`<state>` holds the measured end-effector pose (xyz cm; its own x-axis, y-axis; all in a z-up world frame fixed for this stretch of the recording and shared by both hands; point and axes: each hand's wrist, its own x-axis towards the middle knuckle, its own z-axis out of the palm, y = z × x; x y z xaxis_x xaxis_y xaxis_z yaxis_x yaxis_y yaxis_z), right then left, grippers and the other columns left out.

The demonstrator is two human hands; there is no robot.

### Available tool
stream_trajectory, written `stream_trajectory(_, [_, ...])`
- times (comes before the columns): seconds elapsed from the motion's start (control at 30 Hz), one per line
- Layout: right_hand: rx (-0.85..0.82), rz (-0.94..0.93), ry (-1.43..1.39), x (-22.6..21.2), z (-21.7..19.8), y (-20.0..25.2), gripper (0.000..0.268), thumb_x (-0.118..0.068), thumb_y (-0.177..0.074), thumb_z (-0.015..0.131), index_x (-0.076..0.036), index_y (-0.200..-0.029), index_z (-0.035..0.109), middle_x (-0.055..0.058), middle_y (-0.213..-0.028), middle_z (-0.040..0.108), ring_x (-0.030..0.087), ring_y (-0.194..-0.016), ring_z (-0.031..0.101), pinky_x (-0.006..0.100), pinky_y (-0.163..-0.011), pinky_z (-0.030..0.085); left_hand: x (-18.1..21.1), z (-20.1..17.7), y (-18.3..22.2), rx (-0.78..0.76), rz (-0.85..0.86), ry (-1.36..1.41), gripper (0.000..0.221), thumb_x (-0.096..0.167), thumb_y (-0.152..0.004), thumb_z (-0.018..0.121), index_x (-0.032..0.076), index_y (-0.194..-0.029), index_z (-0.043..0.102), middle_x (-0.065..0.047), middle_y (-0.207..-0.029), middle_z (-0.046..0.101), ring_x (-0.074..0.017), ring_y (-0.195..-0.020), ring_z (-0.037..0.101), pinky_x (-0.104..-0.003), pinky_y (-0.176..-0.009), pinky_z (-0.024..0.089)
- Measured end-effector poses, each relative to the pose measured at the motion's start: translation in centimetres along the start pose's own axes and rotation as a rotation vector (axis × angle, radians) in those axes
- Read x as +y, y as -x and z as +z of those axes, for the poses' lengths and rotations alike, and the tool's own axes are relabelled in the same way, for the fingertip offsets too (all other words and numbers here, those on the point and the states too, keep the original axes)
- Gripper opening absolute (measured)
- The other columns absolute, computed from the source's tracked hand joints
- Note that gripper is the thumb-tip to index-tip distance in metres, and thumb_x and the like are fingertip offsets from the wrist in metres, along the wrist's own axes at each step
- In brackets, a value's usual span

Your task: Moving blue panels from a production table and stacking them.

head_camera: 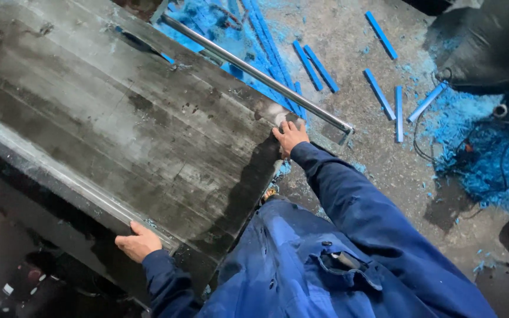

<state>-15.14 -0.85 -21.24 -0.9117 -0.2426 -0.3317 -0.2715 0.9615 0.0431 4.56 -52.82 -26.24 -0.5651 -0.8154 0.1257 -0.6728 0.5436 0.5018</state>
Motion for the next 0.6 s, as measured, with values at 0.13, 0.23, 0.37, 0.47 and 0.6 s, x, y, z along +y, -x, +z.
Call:
stream_trajectory(0.13, [-0.098,0.0,-0.01,-0.4,-2.2,0.5,0.111,-0.043,-0.058,0.096,-0.026,-0.153,0.04,0.02,-0.157,0.038,0.037,-0.142,0.04,0.066,-0.104,0.039,-0.8,0.7,-0.2,0.032,0.065,-0.037,0.061,0.041,-0.108,0.065,-0.016,-0.118,0.048,-0.041,-0.112,0.057,-0.0568,-0.107,0.055,-0.06,-0.091,0.044])
stream_trajectory(0.23, [-0.115,-0.021,-0.025,0.3,-0.7,0.2,0.115,-0.044,-0.057,0.097,-0.026,-0.153,0.038,0.019,-0.157,0.037,0.037,-0.142,0.039,0.066,-0.103,0.04,-0.1,0.3,0.3,0.035,0.054,-0.018,0.058,0.041,-0.106,0.066,-0.014,-0.115,0.049,-0.039,-0.112,0.058,-0.0555,-0.108,0.056,-0.059,-0.094,0.045])
stream_trajectory(0.37, [-0.011,-0.088,0.02,1.0,1.0,-0.5,0.104,-0.04,-0.064,0.094,-0.027,-0.154,0.043,0.019,-0.157,0.042,0.038,-0.141,0.044,0.067,-0.102,0.042,0.3,0.4,0.4,0.076,0.017,-0.037,0.058,0.041,-0.106,0.067,-0.013,-0.117,0.05,-0.039,-0.113,0.058,-0.0555,-0.106,0.057,-0.059,-0.092,0.045])
stream_trajectory(0.47, [-0.071,-0.062,0.019,0.8,-0.2,0.0,0.112,-0.044,-0.059,0.096,-0.027,-0.154,0.04,0.017,-0.158,0.04,0.037,-0.143,0.042,0.068,-0.107,0.038,1.3,-0.2,0.7,0.084,0.02,-0.043,0.059,0.04,-0.103,0.069,-0.014,-0.118,0.05,-0.038,-0.111,0.059,-0.0544,-0.104,0.058,-0.059,-0.091,0.046])
stream_trajectory(0.6, [-0.104,-0.058,-0.003,0.8,-0.7,0.1,0.114,-0.048,-0.059,0.095,-0.028,-0.155,0.038,0.016,-0.159,0.039,0.037,-0.145,0.04,0.067,-0.109,0.038,2.5,-1.0,1.0,0.06,-0.018,-0.025,0.057,0.04,-0.102,0.069,-0.011,-0.116,0.051,-0.036,-0.111,0.06,-0.053,-0.105,0.058,-0.057,-0.092,0.046])
